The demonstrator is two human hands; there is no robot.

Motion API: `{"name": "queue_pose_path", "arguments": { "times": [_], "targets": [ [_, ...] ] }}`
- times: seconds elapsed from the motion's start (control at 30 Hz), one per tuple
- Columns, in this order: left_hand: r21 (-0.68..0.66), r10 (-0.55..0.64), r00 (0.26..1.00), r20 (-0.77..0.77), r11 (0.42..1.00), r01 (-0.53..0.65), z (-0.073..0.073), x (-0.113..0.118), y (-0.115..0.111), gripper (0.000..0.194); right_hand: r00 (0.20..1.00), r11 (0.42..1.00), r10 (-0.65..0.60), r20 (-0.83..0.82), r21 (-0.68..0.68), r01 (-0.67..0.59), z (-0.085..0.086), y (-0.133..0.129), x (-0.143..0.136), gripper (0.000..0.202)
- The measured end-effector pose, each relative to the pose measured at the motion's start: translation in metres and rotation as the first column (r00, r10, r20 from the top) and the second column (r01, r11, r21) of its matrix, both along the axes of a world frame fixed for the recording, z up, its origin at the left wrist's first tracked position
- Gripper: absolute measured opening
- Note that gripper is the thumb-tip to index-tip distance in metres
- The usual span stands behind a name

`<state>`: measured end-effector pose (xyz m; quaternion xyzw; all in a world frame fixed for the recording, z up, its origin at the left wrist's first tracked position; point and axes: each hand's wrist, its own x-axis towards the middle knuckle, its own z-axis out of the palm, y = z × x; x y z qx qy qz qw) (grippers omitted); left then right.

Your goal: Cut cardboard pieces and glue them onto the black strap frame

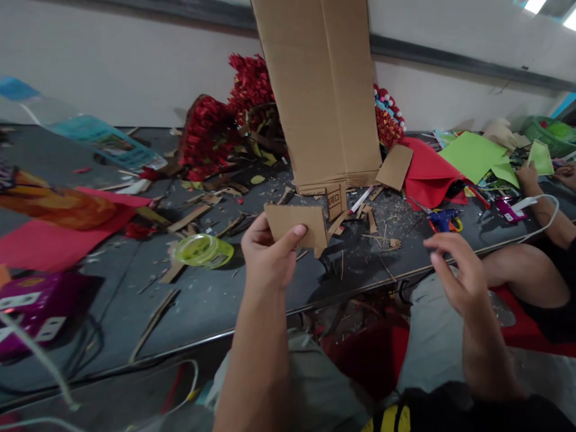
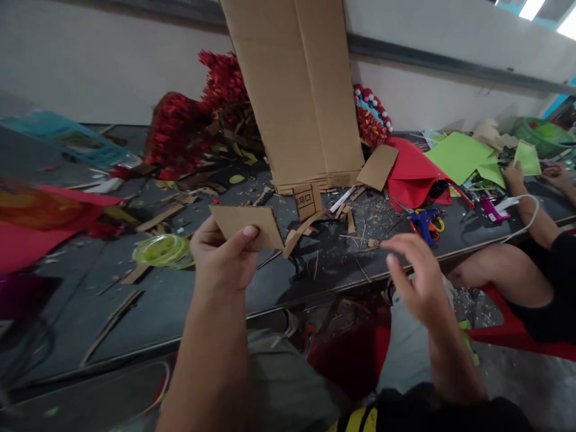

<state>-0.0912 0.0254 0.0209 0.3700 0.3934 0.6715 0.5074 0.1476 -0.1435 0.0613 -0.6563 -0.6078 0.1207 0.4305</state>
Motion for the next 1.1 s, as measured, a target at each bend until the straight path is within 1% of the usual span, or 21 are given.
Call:
{"name": "queue_pose_path", "arguments": {
  "times": [0.03, 0.07, 0.1, 0.13, 0.2, 0.23, 0.3, 0.43, 0.53, 0.63, 0.8, 0.87, 0.93, 0.97, 1.03, 1.1],
  "targets": [
    [-0.013, -0.001, 1.000, 0.008, 1.000, 0.001, 0.000, 0.002, 0.001, 0.042, 0.990, 0.998, -0.053, 0.128, -0.025, 0.057, -0.012, 0.024, 0.019, 0.022],
    [-0.024, -0.004, 1.000, 0.018, 1.000, 0.004, 0.000, 0.003, 0.001, 0.042, 0.965, 0.991, -0.122, 0.234, -0.029, 0.133, -0.025, 0.044, 0.039, 0.024],
    [-0.031, -0.008, 1.000, 0.030, 0.999, 0.009, 0.001, 0.005, 0.002, 0.042, 0.934, 0.976, -0.182, 0.307, -0.062, 0.211, -0.039, 0.058, 0.058, 0.026],
    [-0.035, -0.016, 0.999, 0.040, 0.999, 0.017, 0.002, 0.007, 0.002, 0.041, 0.901, 0.951, -0.237, 0.364, -0.102, 0.291, -0.051, 0.066, 0.076, 0.028],
    [-0.022, -0.029, 0.998, 0.060, 0.999, 0.030, 0.003, 0.010, 0.003, 0.041, 0.865, 0.920, -0.299, 0.403, -0.119, 0.374, -0.069, 0.068, 0.104, 0.032],
    [-0.011, -0.034, 0.997, 0.068, 0.999, 0.035, 0.004, 0.011, 0.004, 0.042, 0.849, 0.906, -0.323, 0.419, -0.124, 0.405, -0.074, 0.065, 0.113, 0.033],
    [0.008, -0.039, 0.997, 0.065, 0.999, 0.039, 0.005, 0.014, 0.005, 0.043, 0.826, 0.885, -0.348, 0.444, -0.136, 0.446, -0.080, 0.062, 0.124, 0.036],
    [0.029, -0.041, 0.999, 0.030, 0.999, 0.040, 0.006, 0.019, 0.007, 0.043, 0.806, 0.852, -0.340, 0.485, -0.204, 0.482, -0.084, 0.070, 0.125, 0.041],
    [0.035, -0.031, 0.997, 0.071, 0.999, 0.029, 0.006, 0.020, 0.007, 0.044, 0.795, 0.828, -0.347, 0.498, -0.236, 0.509, -0.088, 0.081, 0.120, 0.043],
    [0.011, -0.007, 0.993, 0.119, 1.000, 0.006, 0.005, 0.019, 0.007, 0.042, 0.783, 0.821, -0.374, 0.498, -0.216, 0.529, -0.090, 0.083, 0.116, 0.040],
    [-0.036, 0.020, 0.994, 0.109, 0.999, -0.016, 0.006, 0.011, 0.008, 0.040, 0.780, 0.849, -0.407, 0.475, -0.117, 0.515, -0.084, 0.074, 0.109, 0.042],
    [-0.031, 0.032, 0.992, 0.126, 0.999, -0.028, 0.008, 0.009, 0.009, 0.042, 0.796, 0.888, -0.387, 0.466, -0.044, 0.458, -0.080, 0.074, 0.102, 0.045],
    [-0.025, 0.025, 0.987, 0.158, 0.999, -0.022, 0.011, 0.007, 0.009, 0.045, 0.816, 0.937, -0.324, 0.479, 0.042, 0.347, -0.075, 0.083, 0.095, 0.045],
    [-0.021, 0.021, 0.984, 0.179, 1.000, -0.018, 0.012, 0.007, 0.009, 0.048, 0.820, 0.956, -0.282, 0.498, 0.078, 0.281, -0.072, 0.091, 0.091, 0.045],
    [-0.025, 0.019, 0.976, 0.219, 1.000, -0.014, 0.014, 0.006, 0.009, 0.052, 0.807, 0.978, -0.210, 0.553, 0.119, 0.173, -0.065, 0.117, 0.085, 0.045],
    [-0.053, 0.027, 0.968, 0.249, 0.998, -0.015, 0.016, 0.005, 0.009, 0.055, 0.788, 0.983, -0.183, 0.588, 0.134, 0.129, -0.059, 0.153, 0.082, 0.045]
  ]
}}
